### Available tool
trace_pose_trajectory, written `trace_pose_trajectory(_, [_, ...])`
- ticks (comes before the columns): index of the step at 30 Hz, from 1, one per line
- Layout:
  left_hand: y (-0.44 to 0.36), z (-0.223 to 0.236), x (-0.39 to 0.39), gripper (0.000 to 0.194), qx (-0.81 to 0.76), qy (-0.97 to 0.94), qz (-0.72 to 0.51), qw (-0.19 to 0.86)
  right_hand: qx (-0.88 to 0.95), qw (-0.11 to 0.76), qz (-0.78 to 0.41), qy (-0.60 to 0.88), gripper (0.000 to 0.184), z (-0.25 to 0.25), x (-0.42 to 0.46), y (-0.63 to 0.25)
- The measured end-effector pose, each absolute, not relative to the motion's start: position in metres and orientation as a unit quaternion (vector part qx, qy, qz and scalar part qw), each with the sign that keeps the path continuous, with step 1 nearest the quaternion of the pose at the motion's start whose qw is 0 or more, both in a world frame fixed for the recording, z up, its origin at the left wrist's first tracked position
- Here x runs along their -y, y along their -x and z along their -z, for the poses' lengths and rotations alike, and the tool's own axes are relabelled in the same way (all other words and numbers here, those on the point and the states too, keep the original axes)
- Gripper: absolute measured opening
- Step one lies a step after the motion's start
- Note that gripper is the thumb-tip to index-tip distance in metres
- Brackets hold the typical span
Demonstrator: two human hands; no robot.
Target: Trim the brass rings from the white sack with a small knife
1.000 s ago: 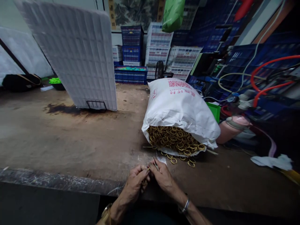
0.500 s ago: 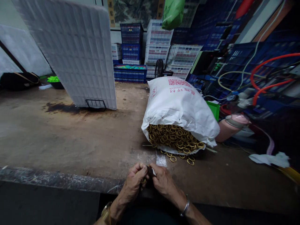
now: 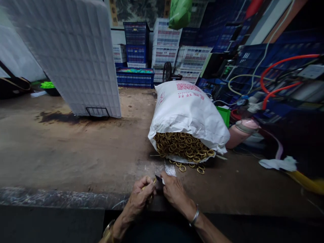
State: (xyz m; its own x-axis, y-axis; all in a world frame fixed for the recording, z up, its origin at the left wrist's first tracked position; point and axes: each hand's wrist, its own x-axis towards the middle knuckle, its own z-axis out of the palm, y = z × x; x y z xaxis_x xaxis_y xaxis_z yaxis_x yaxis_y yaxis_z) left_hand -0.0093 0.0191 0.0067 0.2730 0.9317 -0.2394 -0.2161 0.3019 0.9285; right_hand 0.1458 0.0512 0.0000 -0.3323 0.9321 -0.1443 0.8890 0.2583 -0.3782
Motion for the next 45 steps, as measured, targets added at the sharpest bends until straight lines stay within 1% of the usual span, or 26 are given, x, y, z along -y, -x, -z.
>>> trace_pose_trajectory(3, [0.008,-0.009,-0.015,0.028,-0.38,-0.367,-0.41,0.743,0.753,0.041,-0.149,0.639,0.03,0.007,-0.057,-0.164])
trace_pose_trajectory(4, [0.007,-0.009,-0.016,0.028,-0.363,-0.336,-0.418,0.762,0.739,0.054,-0.134,0.658,0.029,0.01,-0.059,-0.171])
trace_pose_trajectory(7, [0.004,-0.007,-0.02,0.029,-0.341,-0.235,-0.435,0.8,0.698,0.127,-0.096,0.699,0.022,0.016,-0.065,-0.192])
trace_pose_trajectory(9, [0.004,-0.005,-0.024,0.027,-0.341,-0.19,-0.432,0.813,0.675,0.152,-0.075,0.718,0.017,0.018,-0.068,-0.202])
trace_pose_trajectory(15, [0.006,0.005,-0.027,0.021,-0.351,-0.131,-0.444,0.814,0.661,0.115,-0.053,0.739,0.016,0.019,-0.073,-0.207])
trace_pose_trajectory(21, [0.004,0.012,-0.03,0.019,-0.359,-0.095,-0.451,0.812,0.663,0.106,-0.058,0.739,0.014,0.02,-0.076,-0.21])
trace_pose_trajectory(24, [0.002,0.011,-0.03,0.017,-0.357,-0.089,-0.439,0.82,0.665,0.109,-0.086,0.734,0.015,0.016,-0.074,-0.211])
trace_pose_trajectory(27, [0.001,0.009,-0.031,0.017,-0.355,-0.082,-0.423,0.829,0.671,0.13,-0.15,0.714,0.01,0.014,-0.069,-0.208])
trace_pose_trajectory(30, [-0.001,0.009,-0.032,0.019,-0.363,-0.083,-0.414,0.831,0.673,0.193,-0.225,0.678,0.003,0.014,-0.063,-0.196])
trace_pose_trajectory(33, [-0.003,0.01,-0.033,0.019,-0.366,-0.081,-0.424,0.824,0.687,0.269,-0.3,0.605,0.011,0.01,-0.058,-0.178])
trace_pose_trajectory(35, [-0.005,0.009,-0.033,0.021,-0.381,-0.085,-0.444,0.807,0.694,0.298,-0.337,0.562,0.014,0.003,-0.055,-0.166])
trace_pose_trajectory(40, [-0.008,0.005,-0.031,0.028,-0.41,-0.142,-0.47,0.769,0.702,0.315,-0.378,0.515,0.011,-0.012,-0.05,-0.149])
trace_pose_trajectory(43, [-0.009,0.004,-0.028,0.033,-0.412,-0.16,-0.465,0.767,0.705,0.312,-0.388,0.506,0.011,-0.013,-0.049,-0.146])
trace_pose_trajectory(45, [-0.008,0.005,-0.027,0.032,-0.41,-0.183,-0.464,0.764,0.702,0.31,-0.399,0.503,0.011,-0.011,-0.049,-0.145])
